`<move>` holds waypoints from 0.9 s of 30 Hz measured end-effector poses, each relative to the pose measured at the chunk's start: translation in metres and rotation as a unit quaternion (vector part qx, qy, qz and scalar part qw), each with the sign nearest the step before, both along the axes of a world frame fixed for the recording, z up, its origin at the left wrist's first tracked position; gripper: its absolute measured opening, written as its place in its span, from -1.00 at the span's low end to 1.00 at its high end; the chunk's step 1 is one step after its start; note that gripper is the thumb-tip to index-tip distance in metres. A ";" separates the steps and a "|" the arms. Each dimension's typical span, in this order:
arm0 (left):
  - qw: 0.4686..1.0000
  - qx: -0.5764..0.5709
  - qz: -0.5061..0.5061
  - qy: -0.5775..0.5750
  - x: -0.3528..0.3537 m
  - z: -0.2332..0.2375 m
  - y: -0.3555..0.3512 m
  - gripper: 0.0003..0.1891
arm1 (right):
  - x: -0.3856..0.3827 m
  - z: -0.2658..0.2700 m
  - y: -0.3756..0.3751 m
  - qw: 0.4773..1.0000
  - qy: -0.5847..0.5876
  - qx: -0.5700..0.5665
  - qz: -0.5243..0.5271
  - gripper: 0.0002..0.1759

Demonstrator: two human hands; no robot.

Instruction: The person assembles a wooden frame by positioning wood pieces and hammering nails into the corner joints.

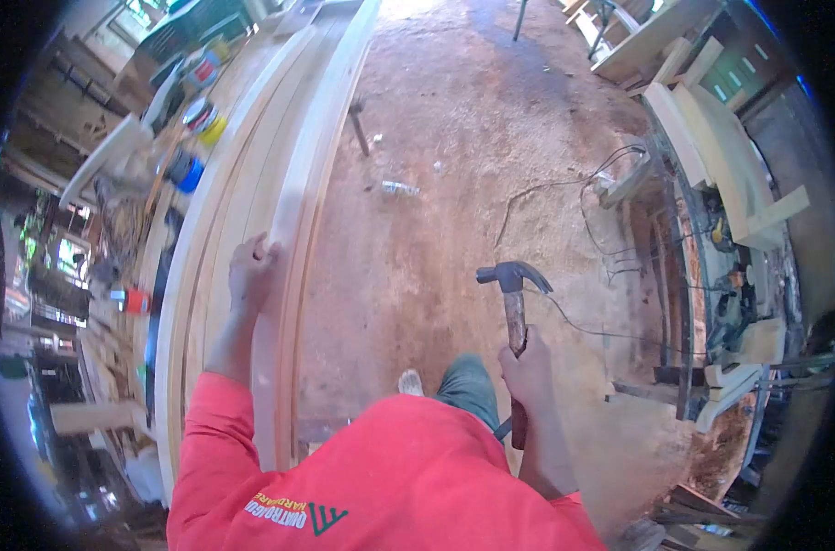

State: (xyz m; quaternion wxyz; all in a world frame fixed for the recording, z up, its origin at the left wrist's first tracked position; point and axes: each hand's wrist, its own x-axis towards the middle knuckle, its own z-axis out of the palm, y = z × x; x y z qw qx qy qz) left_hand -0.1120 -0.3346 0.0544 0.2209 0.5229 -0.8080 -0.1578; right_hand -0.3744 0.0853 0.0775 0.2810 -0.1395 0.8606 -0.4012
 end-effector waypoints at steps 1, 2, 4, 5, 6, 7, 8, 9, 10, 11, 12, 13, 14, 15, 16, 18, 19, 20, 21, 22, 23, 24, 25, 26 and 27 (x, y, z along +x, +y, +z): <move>1.000 -0.002 0.004 -0.004 -0.031 0.001 -0.019 -0.50 | -0.019 0.000 -0.014 1.000 0.001 0.005 -0.008 -0.79; 1.000 -0.004 0.010 -0.008 -0.061 0.001 -0.041 -0.53 | -0.041 -0.006 -0.026 1.000 0.000 0.011 -0.015 -0.78; 0.999 -0.024 0.021 -0.035 -0.120 -0.001 -0.086 -0.55 | -0.089 -0.026 -0.047 0.999 0.000 0.026 -0.024 -0.77; 0.998 -0.032 0.031 -0.049 -0.146 -0.004 -0.106 -0.55 | -0.114 -0.036 -0.059 0.999 -0.006 0.027 -0.030 -0.76; 0.997 -0.030 0.041 -0.052 -0.168 -0.006 -0.124 -0.55 | -0.138 -0.047 -0.070 0.999 -0.013 0.029 -0.034 -0.76; 0.997 -0.030 0.050 -0.054 -0.192 -0.005 -0.147 -0.55 | -0.166 -0.058 -0.085 0.999 -0.019 0.028 -0.038 -0.76; 0.996 -0.029 0.062 -0.056 -0.217 -0.003 -0.168 -0.55 | -0.196 -0.068 -0.102 0.998 -0.031 0.030 -0.041 -0.76; 0.995 -0.033 0.077 -0.061 -0.243 -0.001 -0.189 -0.55 | -0.230 -0.078 -0.123 0.998 -0.040 0.030 -0.042 -0.76; 0.993 -0.035 0.090 -0.071 -0.264 0.002 -0.206 -0.55 | -0.259 -0.083 -0.144 0.997 -0.054 0.032 -0.044 -0.76; 0.991 -0.034 0.099 -0.087 -0.281 0.004 -0.222 -0.54 | -0.284 -0.082 -0.166 0.996 -0.071 0.013 -0.043 -0.76; 0.989 -0.040 0.102 -0.094 -0.300 0.005 -0.238 -0.55 | -0.312 -0.077 -0.191 0.996 -0.083 -0.005 -0.042 -0.77; 0.988 -0.046 0.109 -0.095 -0.320 0.006 -0.255 -0.55 | -0.346 -0.069 -0.220 0.995 -0.090 -0.024 -0.037 -0.77; 0.987 -0.047 0.116 -0.098 -0.336 0.006 -0.268 -0.55 | -0.374 -0.055 -0.247 0.996 -0.073 -0.034 -0.024 -0.77; 0.987 -0.041 0.117 -0.100 -0.351 0.004 -0.282 -0.55 | -0.398 -0.036 -0.277 0.997 -0.055 -0.044 -0.011 -0.77; 0.987 -0.035 0.118 -0.102 -0.366 0.003 -0.298 -0.55 | -0.421 -0.019 -0.307 0.998 -0.038 -0.055 0.004 -0.78; 0.986 -0.019 0.121 -0.110 -0.397 0.004 -0.329 -0.55 | -0.463 0.005 -0.362 0.995 -0.029 -0.095 0.022 -0.82; 0.986 -0.006 0.122 -0.116 -0.414 0.007 -0.346 -0.55 | -0.481 0.013 -0.390 0.993 -0.026 -0.114 0.034 -0.83; 0.985 0.009 0.124 -0.121 -0.430 0.009 -0.360 -0.54 | -0.498 0.017 -0.416 0.990 -0.012 -0.130 0.046 -0.83; 0.985 0.016 0.130 -0.111 -0.446 0.012 -0.375 -0.53 | -0.512 0.015 -0.442 0.986 -0.012 -0.156 0.050 -0.82; 0.985 0.024 0.138 -0.098 -0.465 0.016 -0.391 -0.52 | -0.527 0.010 -0.470 0.982 -0.009 -0.181 0.056 -0.81; 0.985 0.032 0.149 -0.083 -0.480 0.017 -0.402 -0.52 | -0.541 0.006 -0.499 0.977 -0.007 -0.205 0.065 -0.80; 0.984 0.013 0.168 -0.066 -0.493 0.014 -0.409 -0.52 | -0.552 0.001 -0.530 0.978 -0.025 -0.198 0.060 -0.82; 0.981 -0.006 0.188 -0.048 -0.508 0.009 -0.416 -0.51 | -0.562 -0.005 -0.560 0.983 -0.036 -0.165 0.067 -0.82; 0.977 -0.025 0.208 -0.027 -0.520 0.005 -0.428 -0.51 | -0.572 -0.012 -0.591 0.987 -0.043 -0.133 0.074 -0.83; 0.981 -0.009 0.195 0.007 -0.520 -0.001 -0.437 -0.54 | -0.584 -0.019 -0.625 0.990 -0.046 -0.102 0.079 -0.83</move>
